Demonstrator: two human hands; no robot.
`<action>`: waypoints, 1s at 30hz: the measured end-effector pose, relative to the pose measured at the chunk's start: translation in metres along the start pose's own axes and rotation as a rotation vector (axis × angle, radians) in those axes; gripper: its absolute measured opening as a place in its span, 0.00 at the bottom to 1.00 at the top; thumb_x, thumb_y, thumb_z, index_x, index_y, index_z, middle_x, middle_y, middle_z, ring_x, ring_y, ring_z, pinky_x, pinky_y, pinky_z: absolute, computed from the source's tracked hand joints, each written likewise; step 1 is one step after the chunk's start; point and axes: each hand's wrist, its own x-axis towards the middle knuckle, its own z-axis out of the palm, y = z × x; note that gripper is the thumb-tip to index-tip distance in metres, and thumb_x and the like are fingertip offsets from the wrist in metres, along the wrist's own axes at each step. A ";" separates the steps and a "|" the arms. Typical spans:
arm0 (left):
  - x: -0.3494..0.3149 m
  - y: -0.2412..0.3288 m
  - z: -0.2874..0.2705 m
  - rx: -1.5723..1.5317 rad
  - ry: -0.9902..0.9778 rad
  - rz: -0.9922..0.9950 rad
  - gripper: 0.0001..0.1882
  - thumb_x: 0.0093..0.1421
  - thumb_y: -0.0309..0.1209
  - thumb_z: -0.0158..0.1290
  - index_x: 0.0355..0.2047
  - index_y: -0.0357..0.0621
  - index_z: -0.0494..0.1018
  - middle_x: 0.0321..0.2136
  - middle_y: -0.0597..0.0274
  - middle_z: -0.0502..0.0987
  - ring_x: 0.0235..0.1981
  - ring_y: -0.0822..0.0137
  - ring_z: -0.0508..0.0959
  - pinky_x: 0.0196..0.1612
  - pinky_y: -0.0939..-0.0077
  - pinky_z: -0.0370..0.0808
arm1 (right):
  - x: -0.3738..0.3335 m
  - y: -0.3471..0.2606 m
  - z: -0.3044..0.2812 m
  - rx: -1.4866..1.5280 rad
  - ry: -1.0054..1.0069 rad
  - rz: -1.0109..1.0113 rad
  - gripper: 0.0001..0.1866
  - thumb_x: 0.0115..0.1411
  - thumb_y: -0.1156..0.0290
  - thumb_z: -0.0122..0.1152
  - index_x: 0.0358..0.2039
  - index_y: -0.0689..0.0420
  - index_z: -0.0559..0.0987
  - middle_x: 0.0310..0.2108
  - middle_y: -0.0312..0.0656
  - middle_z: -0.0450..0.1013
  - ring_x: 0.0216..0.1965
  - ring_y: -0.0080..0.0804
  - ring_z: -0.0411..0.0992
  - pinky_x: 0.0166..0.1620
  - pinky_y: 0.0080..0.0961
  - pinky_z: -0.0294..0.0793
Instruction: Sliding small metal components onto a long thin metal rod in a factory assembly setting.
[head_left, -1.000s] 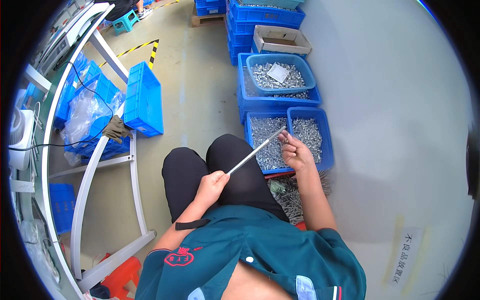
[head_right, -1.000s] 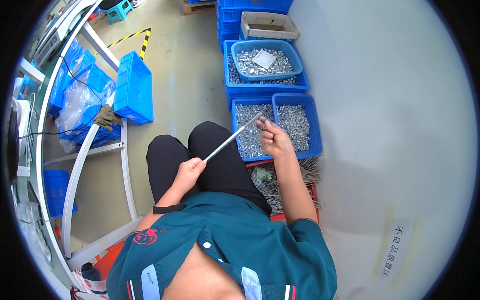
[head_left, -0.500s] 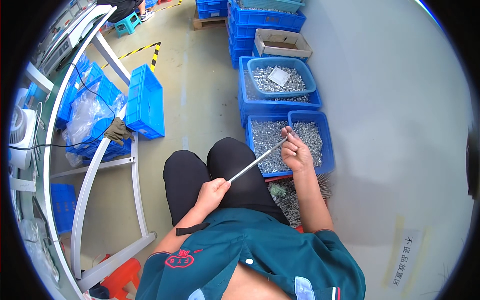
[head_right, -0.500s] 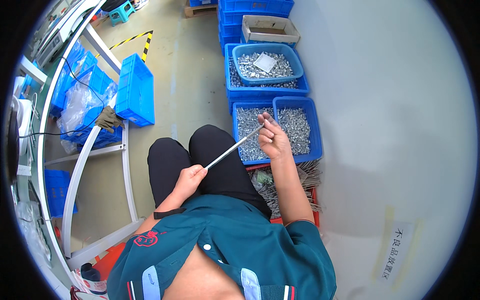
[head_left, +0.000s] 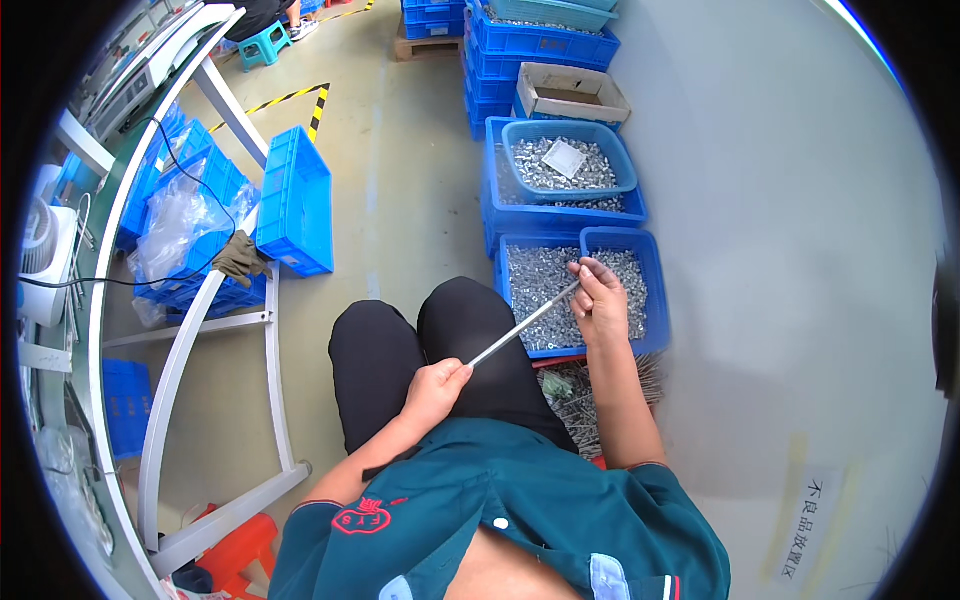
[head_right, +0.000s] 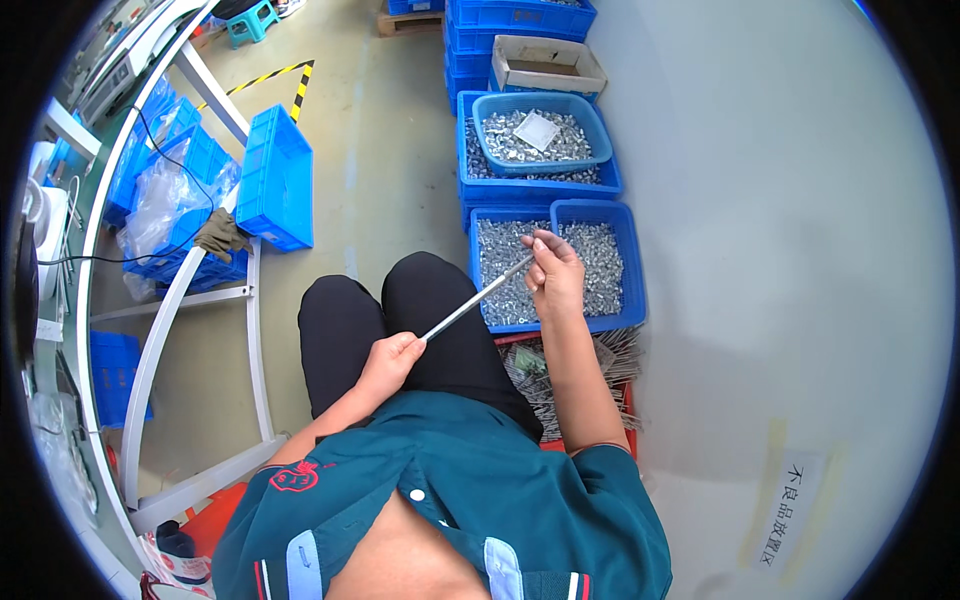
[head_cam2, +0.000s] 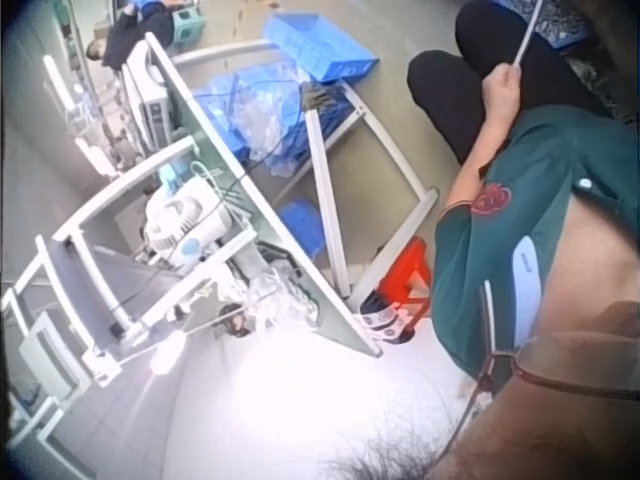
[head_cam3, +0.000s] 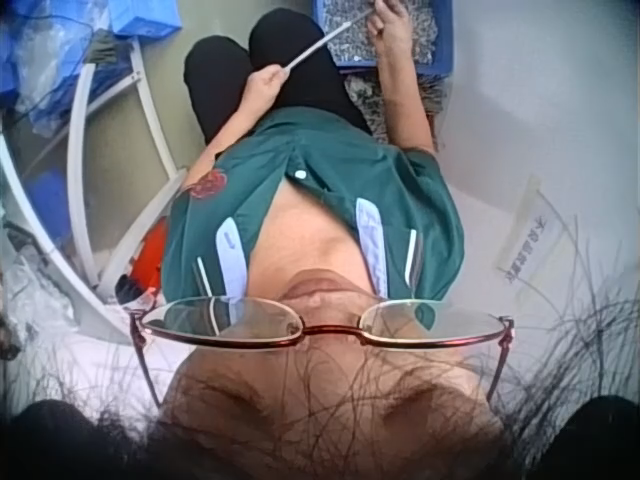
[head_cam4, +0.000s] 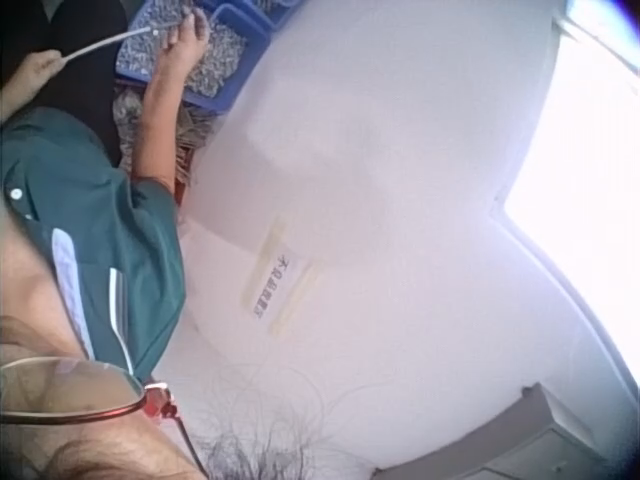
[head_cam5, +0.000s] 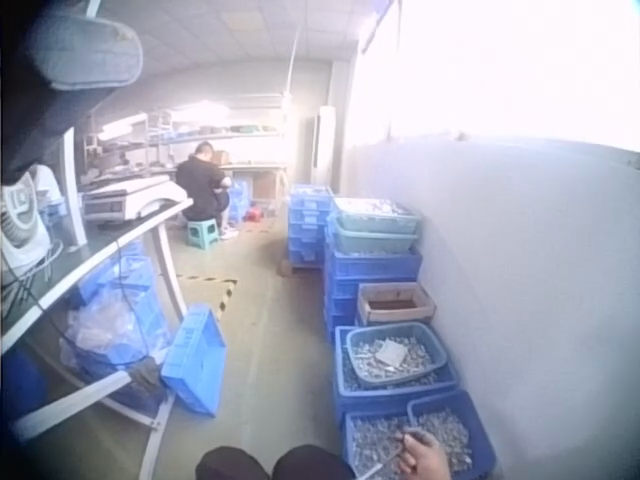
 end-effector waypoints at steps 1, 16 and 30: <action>-0.001 0.005 0.000 0.144 0.063 0.022 0.16 0.60 0.35 0.47 0.19 0.38 0.66 0.13 0.68 0.61 0.17 0.78 0.60 0.21 0.78 0.60 | 0.001 0.002 -0.001 0.001 0.001 0.000 0.08 0.58 0.77 0.53 0.38 0.58 0.73 0.34 0.43 0.73 0.12 0.13 0.57 0.14 0.11 0.56; 0.009 -0.011 -0.010 -0.044 -0.008 -0.035 0.16 0.60 0.35 0.47 0.19 0.37 0.65 0.12 0.67 0.61 0.17 0.77 0.60 0.21 0.77 0.60 | 0.010 0.014 -0.026 0.473 -0.069 0.332 0.17 0.58 0.84 0.41 0.49 0.64 0.65 0.43 0.52 0.67 0.44 0.42 0.69 0.44 0.33 0.74; -0.001 0.003 -0.014 0.114 -0.032 -0.005 0.16 0.59 0.36 0.48 0.20 0.36 0.67 0.11 0.61 0.61 0.15 0.74 0.61 0.20 0.75 0.61 | 0.023 -0.001 -0.025 0.413 -0.103 0.229 0.14 0.60 0.82 0.43 0.47 0.66 0.67 0.47 0.55 0.66 0.50 0.45 0.67 0.52 0.40 0.72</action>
